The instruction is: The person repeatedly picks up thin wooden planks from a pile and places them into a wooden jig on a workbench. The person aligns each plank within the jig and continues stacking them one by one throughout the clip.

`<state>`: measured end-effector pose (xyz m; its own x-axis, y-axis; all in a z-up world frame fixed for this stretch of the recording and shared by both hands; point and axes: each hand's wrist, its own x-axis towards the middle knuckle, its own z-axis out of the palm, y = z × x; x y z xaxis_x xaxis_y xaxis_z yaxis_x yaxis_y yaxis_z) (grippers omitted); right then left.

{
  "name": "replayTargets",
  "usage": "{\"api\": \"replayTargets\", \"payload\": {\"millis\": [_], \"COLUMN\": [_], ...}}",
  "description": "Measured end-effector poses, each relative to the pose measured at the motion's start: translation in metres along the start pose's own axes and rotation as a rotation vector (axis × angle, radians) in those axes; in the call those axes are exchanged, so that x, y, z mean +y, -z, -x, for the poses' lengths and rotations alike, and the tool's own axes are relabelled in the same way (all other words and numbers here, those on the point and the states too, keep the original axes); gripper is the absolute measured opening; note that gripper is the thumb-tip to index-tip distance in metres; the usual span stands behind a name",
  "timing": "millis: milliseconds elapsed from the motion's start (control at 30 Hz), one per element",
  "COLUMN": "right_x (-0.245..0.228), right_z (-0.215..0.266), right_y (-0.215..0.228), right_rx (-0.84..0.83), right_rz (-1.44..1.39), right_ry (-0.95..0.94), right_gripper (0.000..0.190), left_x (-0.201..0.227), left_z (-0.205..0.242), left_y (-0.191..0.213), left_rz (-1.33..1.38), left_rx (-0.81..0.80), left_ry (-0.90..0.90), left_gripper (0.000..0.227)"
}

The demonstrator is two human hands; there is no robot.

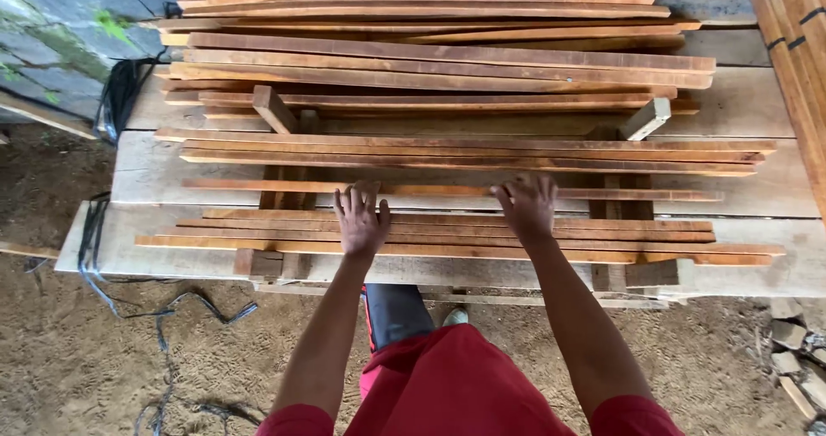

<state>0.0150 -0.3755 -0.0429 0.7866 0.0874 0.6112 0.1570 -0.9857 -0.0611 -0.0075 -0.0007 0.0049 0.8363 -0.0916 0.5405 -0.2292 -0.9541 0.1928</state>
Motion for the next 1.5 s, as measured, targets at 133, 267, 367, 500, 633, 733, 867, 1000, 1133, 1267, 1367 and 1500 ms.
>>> {"api": "replayTargets", "payload": {"millis": [133, 267, 367, 500, 633, 733, 867, 1000, 1133, 1267, 1367, 1500], "right_x": [-0.005, -0.011, -0.015, -0.024, -0.024, -0.028, -0.043, -0.038, -0.03, -0.035, -0.038, -0.026], "right_z": [0.009, 0.018, 0.018, 0.005, 0.005, 0.007, -0.005, -0.008, -0.015, -0.015, -0.005, 0.0], "right_y": [0.008, 0.012, 0.017, 0.036, 0.03, 0.042, 0.087, 0.084, 0.066, 0.063, 0.053, 0.042], "right_rx": [0.007, -0.01, -0.033, -0.066, -0.082, -0.11, -0.298, -0.859, -1.047, -0.925, -0.728, -0.709], "right_rz": [0.105, 0.061, -0.027, -0.154, -0.11, -0.119, -0.252, -0.268, -0.243, -0.182, -0.194, -0.423], "right_ry": [-0.054, -0.106, -0.115, -0.119, -0.122, -0.122, -0.126, -0.126, -0.157, -0.176, -0.119, -0.162], "right_gripper": [0.039, 0.033, 0.028, 0.03, 0.034, 0.04, 0.058, 0.055, 0.06, 0.054, 0.057, 0.069], "left_x": [-0.005, -0.006, -0.006, -0.001, -0.003, -0.002, 0.0, -0.019, -0.014, -0.013, -0.016, -0.011], "left_z": [0.002, 0.0, 0.001, -0.007, -0.007, -0.003, -0.004, 0.009, 0.008, 0.009, 0.009, 0.003], "left_y": [-0.005, -0.004, -0.006, 0.005, 0.002, -0.001, 0.001, -0.029, -0.014, -0.022, -0.02, -0.014], "left_rz": [0.005, 0.092, 0.118, 0.08, 0.043, 0.024, 0.084, 0.141, 0.228, 0.236, 0.209, 0.186], "left_rx": [-0.194, -0.139, -0.108, -0.265, -0.283, -0.287, -0.221, -0.192, -0.178, -0.16, -0.18, -0.213], "left_ry": [0.13, 0.074, 0.018, -0.011, -0.022, -0.032, -0.019, -0.084, -0.141, -0.124, -0.11, -0.075], "left_gripper": [0.041, 0.04, 0.04, 0.05, 0.053, 0.053, 0.046, 0.034, 0.035, 0.029, 0.027, 0.023]}}
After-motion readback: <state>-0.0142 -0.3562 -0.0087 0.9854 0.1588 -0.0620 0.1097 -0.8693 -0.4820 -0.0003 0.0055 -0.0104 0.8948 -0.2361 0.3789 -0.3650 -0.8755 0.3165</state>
